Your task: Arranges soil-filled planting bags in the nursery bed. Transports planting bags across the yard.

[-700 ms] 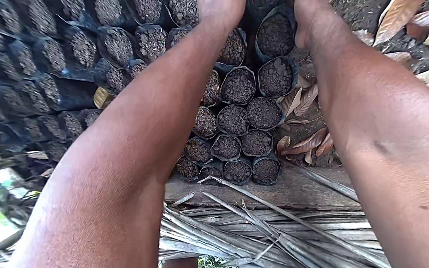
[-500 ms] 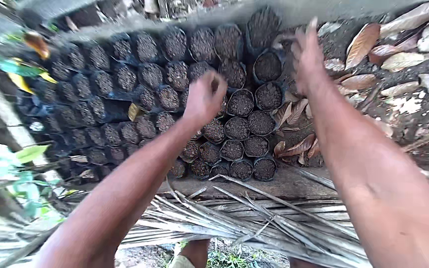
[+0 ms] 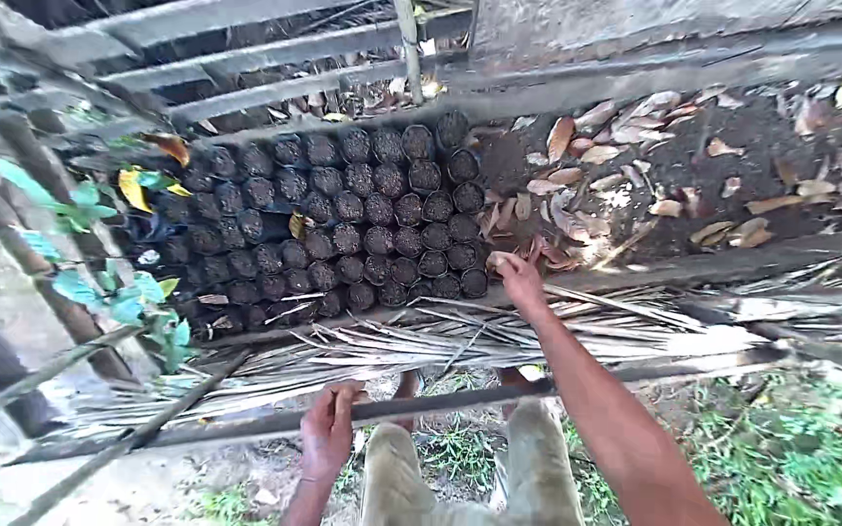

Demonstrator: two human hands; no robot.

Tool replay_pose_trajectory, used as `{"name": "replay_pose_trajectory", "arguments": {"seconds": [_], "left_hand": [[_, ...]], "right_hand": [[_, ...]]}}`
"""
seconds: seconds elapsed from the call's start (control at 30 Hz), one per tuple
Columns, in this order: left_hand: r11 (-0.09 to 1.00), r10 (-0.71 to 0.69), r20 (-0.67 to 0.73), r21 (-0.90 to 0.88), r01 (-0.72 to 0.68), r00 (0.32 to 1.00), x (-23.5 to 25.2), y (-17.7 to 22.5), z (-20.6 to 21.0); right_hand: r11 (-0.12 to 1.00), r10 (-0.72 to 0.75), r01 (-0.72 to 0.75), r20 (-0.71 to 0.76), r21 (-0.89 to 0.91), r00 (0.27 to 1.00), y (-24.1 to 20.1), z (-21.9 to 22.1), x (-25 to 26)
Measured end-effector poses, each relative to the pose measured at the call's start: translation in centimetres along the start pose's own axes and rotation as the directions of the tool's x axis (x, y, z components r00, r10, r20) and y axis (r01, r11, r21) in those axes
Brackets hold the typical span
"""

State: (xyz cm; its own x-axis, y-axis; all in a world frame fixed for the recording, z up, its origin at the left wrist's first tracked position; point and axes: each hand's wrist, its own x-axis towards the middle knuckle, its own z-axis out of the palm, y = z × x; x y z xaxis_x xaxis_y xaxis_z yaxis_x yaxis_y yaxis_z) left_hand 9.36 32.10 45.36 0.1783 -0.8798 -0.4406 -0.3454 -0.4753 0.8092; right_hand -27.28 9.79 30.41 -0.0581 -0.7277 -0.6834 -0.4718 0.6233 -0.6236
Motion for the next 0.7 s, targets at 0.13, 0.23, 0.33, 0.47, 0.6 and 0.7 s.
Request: {"name": "replay_pose_trajectory", "arguments": {"seconds": [0.13,0.23,0.33,0.47,0.6,0.7], "left_hand": [[0.995,-0.097,-0.016,-0.018,0.097,0.995,-8.8,-0.6,-2.3],[0.938,-0.305,0.131,0.216,0.273,0.943,-14.1,-3.0,-5.6],[0.774,-0.597,0.273,0.444,0.452,0.754,-18.0,-6.7,-10.1],[0.536,-0.804,0.108,0.557,0.634,0.585,-23.7,-11.0,-15.6],[0.539,-0.793,-0.04,0.419,0.73,0.608,-26.9,-12.1,-18.9],[0.636,-0.733,-0.096,0.254,0.728,0.674,-28.2,-10.8,-18.2]], "right_hand": [[0.952,-0.197,0.2,0.036,-0.232,0.98,-3.0,0.1,-14.4],[0.909,-0.204,0.234,0.122,-0.344,0.971,-2.8,1.3,-23.4],[0.871,-0.072,0.203,0.293,-0.448,0.953,-2.0,2.2,-30.9],[0.803,0.171,0.14,0.449,-0.579,0.877,-0.2,1.9,-36.6],[0.764,0.217,0.103,0.403,-0.637,0.889,0.4,-0.1,-38.4],[0.79,0.201,-0.015,0.236,-0.613,0.951,-1.4,-3.3,-37.0]]}}
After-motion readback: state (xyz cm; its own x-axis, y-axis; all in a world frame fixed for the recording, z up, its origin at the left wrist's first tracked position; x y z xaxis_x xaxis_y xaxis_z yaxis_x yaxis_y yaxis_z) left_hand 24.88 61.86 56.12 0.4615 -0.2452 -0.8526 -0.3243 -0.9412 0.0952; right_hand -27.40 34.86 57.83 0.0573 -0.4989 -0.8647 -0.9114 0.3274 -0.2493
